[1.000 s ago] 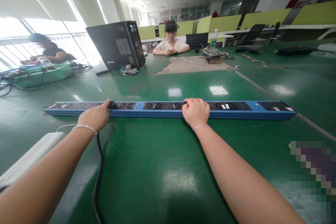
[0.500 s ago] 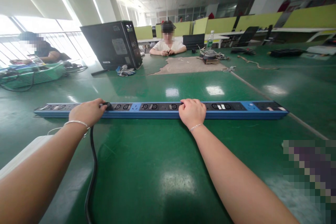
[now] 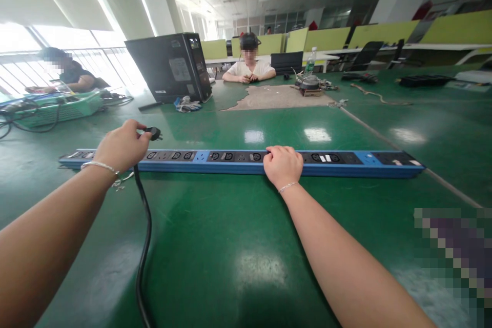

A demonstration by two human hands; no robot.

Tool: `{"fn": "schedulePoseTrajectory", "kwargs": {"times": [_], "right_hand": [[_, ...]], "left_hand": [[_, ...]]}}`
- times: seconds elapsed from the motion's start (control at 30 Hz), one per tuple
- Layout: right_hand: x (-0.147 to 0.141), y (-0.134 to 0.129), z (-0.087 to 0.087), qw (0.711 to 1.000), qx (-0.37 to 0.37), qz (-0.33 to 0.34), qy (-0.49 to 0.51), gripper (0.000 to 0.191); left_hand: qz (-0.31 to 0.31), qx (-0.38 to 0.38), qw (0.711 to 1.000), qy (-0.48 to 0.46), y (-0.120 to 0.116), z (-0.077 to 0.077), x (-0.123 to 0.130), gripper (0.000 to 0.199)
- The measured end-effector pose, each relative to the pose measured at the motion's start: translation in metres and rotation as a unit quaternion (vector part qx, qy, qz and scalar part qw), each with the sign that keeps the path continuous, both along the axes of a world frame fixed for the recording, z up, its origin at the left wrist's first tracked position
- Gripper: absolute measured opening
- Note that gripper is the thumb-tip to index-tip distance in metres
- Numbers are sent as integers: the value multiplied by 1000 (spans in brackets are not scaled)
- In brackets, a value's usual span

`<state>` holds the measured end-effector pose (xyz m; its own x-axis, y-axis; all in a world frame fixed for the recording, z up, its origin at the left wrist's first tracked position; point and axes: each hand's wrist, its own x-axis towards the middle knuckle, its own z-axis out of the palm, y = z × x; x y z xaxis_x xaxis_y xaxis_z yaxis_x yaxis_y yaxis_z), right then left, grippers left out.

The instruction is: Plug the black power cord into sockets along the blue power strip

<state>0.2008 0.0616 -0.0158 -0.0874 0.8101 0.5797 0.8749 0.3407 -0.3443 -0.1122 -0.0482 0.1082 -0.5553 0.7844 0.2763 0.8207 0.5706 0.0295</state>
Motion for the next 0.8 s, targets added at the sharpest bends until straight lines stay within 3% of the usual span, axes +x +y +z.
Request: {"fn": "schedulePoseTrajectory", "kwargs": {"times": [0.13,0.47,0.8], "right_hand": [[0,0,0,1000,-1,2,1,32],[0,0,0,1000,-4,0,-2,32],[0,0,0,1000,-9,0,-3,33]], "left_hand": [[-43,-21,999,-26,-1,8,8,47],[-117,-69,987,-87,24,-16,42,43],[-105,-73,990,-59,40,-28,57,43]]}}
